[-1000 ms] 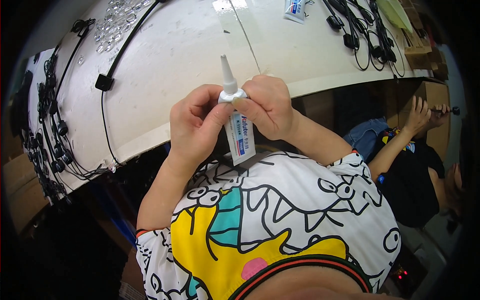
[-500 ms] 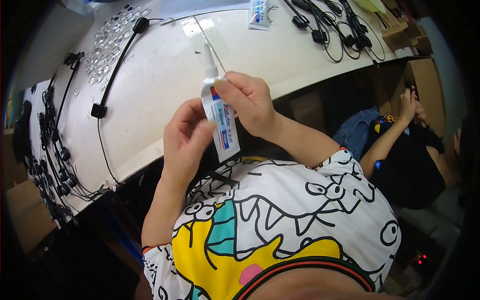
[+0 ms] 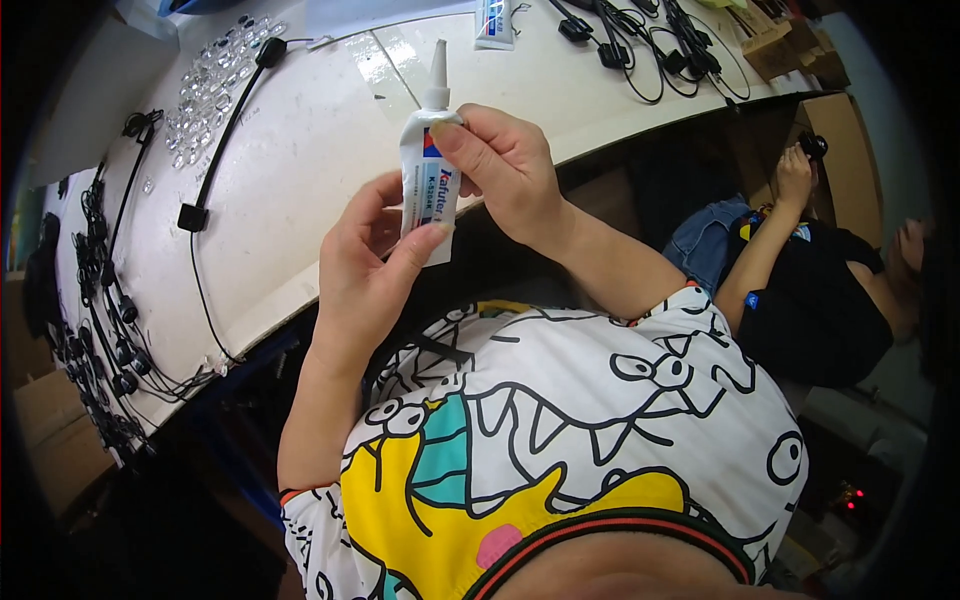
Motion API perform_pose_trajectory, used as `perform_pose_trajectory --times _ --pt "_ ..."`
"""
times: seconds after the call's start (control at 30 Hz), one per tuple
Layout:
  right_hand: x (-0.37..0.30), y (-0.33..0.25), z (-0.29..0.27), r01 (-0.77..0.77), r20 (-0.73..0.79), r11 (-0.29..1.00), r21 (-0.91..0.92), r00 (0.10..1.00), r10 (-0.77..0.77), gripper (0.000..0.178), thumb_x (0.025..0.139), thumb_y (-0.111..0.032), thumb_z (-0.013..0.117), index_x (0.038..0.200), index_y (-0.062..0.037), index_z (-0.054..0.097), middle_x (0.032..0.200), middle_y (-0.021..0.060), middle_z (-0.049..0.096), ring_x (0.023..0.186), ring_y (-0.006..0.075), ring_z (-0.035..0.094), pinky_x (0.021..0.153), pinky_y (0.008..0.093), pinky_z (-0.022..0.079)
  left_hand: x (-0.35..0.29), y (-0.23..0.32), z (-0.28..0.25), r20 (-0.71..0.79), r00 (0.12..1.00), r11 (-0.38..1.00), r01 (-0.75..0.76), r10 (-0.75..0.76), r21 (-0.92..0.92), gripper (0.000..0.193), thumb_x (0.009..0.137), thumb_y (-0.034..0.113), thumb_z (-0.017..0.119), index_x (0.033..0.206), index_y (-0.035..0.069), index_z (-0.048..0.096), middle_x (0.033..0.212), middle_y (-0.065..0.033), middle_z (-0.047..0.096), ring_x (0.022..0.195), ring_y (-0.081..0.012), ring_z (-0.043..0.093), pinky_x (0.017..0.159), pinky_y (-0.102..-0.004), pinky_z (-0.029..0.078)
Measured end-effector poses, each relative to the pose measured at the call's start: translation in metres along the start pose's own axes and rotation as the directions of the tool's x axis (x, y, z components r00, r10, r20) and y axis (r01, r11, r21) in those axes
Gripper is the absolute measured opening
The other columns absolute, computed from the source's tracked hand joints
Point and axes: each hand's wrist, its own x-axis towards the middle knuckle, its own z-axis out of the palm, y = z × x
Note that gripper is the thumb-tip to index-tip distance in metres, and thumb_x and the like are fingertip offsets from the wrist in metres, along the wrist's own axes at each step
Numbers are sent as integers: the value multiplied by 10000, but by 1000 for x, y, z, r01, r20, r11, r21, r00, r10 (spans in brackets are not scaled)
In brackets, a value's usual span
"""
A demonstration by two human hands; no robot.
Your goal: The person prepares a tube of adhesive for electronics assembly on a workbench, using pliers to manipulate the tube.
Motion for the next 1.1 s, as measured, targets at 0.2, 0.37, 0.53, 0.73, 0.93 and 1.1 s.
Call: perform_pose_trajectory --times 0.2,0.37,0.53,0.73,0.93,1.1 --pt "1 -17 -14 -41 198 969 -245 976 91 301 903 -322 474 901 -27 531 682 10 538 631 68 496 565 212 423 13 3 -2 -81 995 999 -52 52 4 446 750 -65 587 1174 -51 449 1003 -95 587 872 -128 573 786 -234 452" --pt "38 -31 -84 57 -80 998 -6 995 -57 274 884 -217 512 1085 -40 454 860 59 560 626 85 526 543 202 437 18 11 -18 -21 1000 999 -15 14 -31 267 758 -43 577 1017 -29 512 902 -91 597 794 -146 589 727 -265 477" --pt "77 -57 -202 -82 -615 996 -40 788 40 253 860 -230 526 1040 -59 483 844 55 588 521 58 504 429 170 379 31 2 -15 12 999 999 39 -39 -32 243 766 -5 572 1001 -16 511 871 -93 594 717 -154 593 676 -277 492" --pt "85 -52 -308 -186 -736 979 78 652 182 146 832 -193 519 943 -99 527 796 14 600 551 70 504 420 213 353 34 9 -14 57 972 942 233 -226 -241 205 830 109 561 1004 14 508 764 -53 576 620 -132 569 578 -263 505" --pt "95 -55 -324 -179 -808 983 40 573 138 113 820 -202 529 864 -102 558 727 8 591 527 72 480 418 241 348 41 2 -16 -4 978 942 201 -210 -269 133 876 177 529 886 45 529 712 -38 563 567 -112 555 547 -242 505" --pt "108 -43 -371 -284 -761 955 -83 637 124 190 796 -299 555 729 -127 598 553 -67 460 493 78 381 456 257 295 47 -1 -20 -73 995 994 57 -64 -89 135 866 162 546 826 33 546 685 -23 547 582 -94 542 547 -219 448"
